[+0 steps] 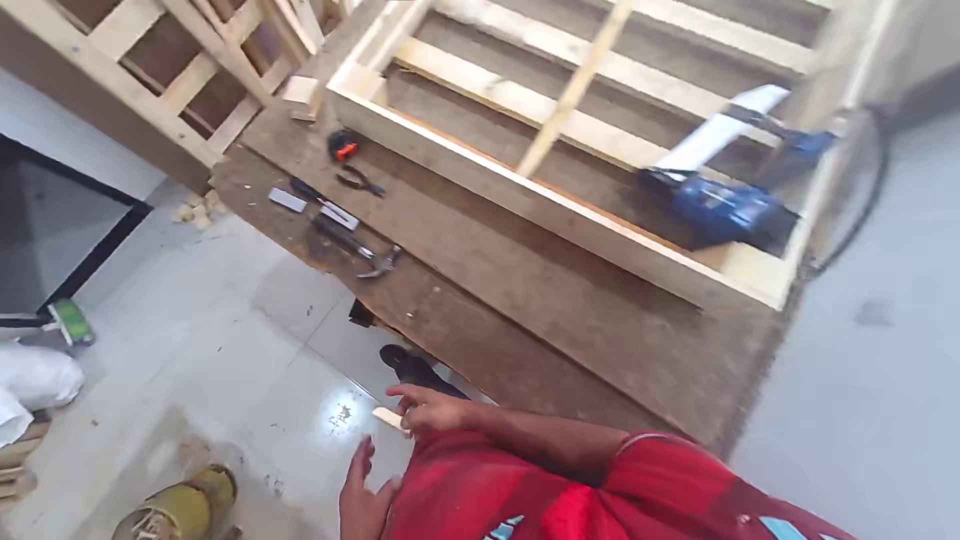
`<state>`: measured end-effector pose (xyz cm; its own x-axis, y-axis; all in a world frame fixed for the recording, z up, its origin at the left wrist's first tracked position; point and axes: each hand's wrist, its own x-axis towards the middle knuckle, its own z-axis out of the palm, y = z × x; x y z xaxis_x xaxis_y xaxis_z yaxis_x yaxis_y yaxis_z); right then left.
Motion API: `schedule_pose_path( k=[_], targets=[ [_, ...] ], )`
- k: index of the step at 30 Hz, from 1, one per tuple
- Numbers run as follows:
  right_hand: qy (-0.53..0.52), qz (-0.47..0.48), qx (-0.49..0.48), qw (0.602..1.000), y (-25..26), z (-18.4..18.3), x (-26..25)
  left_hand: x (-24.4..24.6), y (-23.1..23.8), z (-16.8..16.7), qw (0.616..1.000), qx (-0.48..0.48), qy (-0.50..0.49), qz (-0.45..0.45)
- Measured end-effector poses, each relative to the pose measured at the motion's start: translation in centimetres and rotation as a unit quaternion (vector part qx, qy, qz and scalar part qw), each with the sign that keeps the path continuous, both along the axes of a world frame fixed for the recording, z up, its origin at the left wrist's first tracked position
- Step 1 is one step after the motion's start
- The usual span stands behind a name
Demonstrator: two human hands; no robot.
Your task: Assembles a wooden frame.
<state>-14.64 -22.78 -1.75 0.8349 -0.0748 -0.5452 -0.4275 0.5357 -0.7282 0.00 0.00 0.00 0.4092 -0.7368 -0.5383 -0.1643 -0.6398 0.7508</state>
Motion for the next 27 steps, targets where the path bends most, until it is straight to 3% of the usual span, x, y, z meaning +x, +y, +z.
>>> schedule_pose_path(
  k=[3, 8, 13, 17, 20, 23, 27],
  targets=[
    [-0.025, 0.001, -0.05, 0.998, 5.4, 1.5, -5.6, -6.9, -1.7, -0.6, 0.995, -0.08, -0.021, -0.059],
    [0.027, 0.042, -0.264, 0.963, 9.1, 3.5, -16.0, -16.1, 1.0, -0.1, 0.99, -0.052, -0.043, -0.124],
    [0.063, 0.144, -0.414, 0.897, 12.3, 5.0, -27.4, -24.6, 5.6, 0.4, 0.984, -0.007, 0.15, -0.1],
    [0.012, 0.185, -0.425, 0.886, 13.2, 6.1, -35.0, -31.6, 6.3, 0.9, 0.972, 0.0, 0.182, -0.151],
    [0.059, 0.205, -0.415, 0.884, 11.7, 7.0, -41.2, -37.8, 4.7, 0.3, 0.968, -0.021, 0.219, -0.118],
    [0.106, 0.142, -0.414, 0.893, 8.8, 7.4, -49.5, -44.6, 1.4, -0.5, 0.962, -0.038, 0.255, -0.091],
    [0.128, 0.0, -0.384, 0.915, 3.8, 6.4, -63.3, -54.5, -6.0, -1.5, 0.967, -0.029, 0.201, -0.154]
  ],
)
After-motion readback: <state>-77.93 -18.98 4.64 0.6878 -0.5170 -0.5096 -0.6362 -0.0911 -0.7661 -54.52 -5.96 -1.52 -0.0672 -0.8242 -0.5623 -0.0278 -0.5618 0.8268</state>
